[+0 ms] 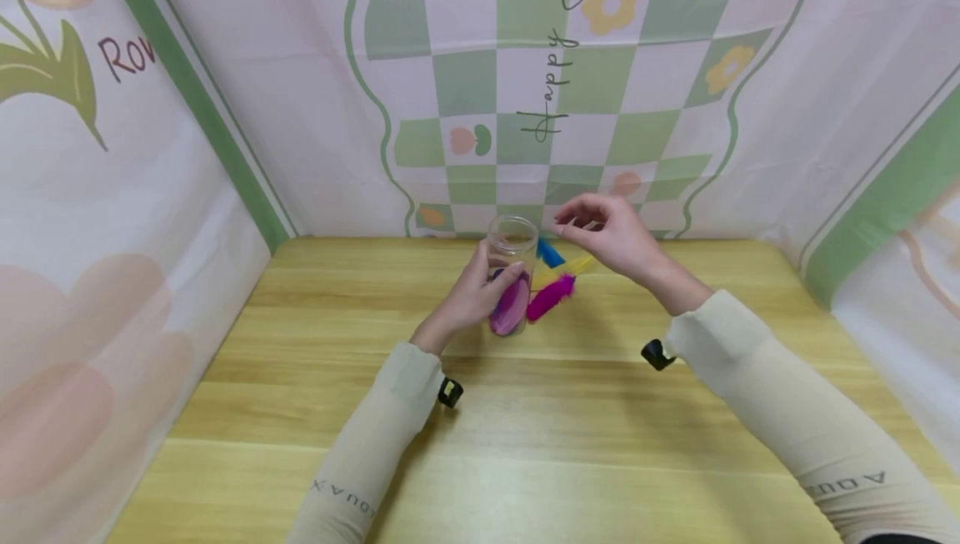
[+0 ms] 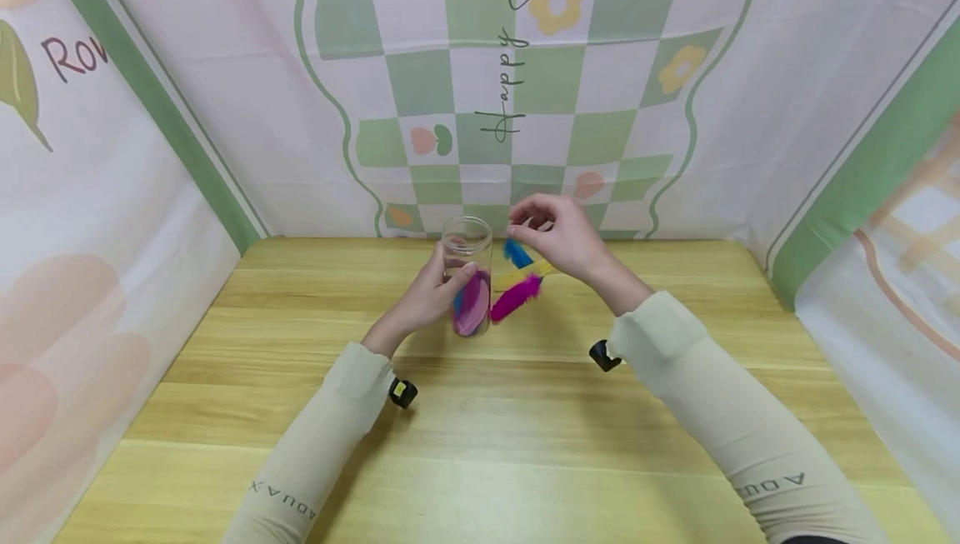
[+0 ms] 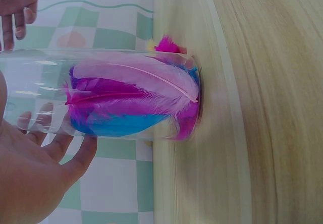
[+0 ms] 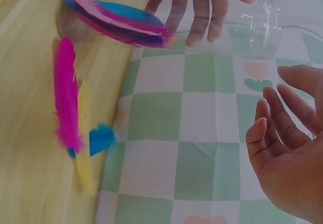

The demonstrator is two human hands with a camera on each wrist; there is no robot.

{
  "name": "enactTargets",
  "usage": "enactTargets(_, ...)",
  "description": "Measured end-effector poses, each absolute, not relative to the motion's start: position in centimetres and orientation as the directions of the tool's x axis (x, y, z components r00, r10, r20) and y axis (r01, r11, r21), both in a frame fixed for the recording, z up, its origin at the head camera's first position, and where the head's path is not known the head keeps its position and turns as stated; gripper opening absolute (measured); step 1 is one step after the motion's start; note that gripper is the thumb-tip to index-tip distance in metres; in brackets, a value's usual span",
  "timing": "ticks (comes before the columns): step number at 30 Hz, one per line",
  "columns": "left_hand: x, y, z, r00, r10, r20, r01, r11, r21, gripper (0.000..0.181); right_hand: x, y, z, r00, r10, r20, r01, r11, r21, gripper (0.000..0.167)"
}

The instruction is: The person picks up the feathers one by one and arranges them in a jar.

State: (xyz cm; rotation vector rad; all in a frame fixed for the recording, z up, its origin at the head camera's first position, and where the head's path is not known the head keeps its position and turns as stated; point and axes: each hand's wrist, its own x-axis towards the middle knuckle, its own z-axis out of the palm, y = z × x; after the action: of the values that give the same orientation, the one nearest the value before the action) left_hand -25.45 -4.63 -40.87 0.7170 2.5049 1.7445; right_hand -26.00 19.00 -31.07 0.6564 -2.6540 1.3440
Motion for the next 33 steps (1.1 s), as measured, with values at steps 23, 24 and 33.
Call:
enactTargets(23, -25.5, -4.7, -40.9, -0.889, 0.375, 0.262, 0.379, 0.282, 0.881, 0.048, -27.6, 21.5, -33.7, -0.920, -0.300, 0.251, -0.388, 0.619, -0.683, 0.022)
enactTargets(24, -25.5, -4.7, -40.9, -0.888, 0.377, 0.263, 0.379, 0.280, 0.882, 0.048, -27.7, 21.6, -33.9, -0.923, -0.298, 0.244, -0.382, 0.622, -0.683, 0.022)
enactTargets(33, -25.5, -4.7, -41.0, -0.886, 0.385, 0.258, 0.378, 0.278, 0.883, 0.049, -28.3, 22.6, -34.8, -0.939, -0.279, 0.202, -0.339, 0.638, -0.692, 0.025)
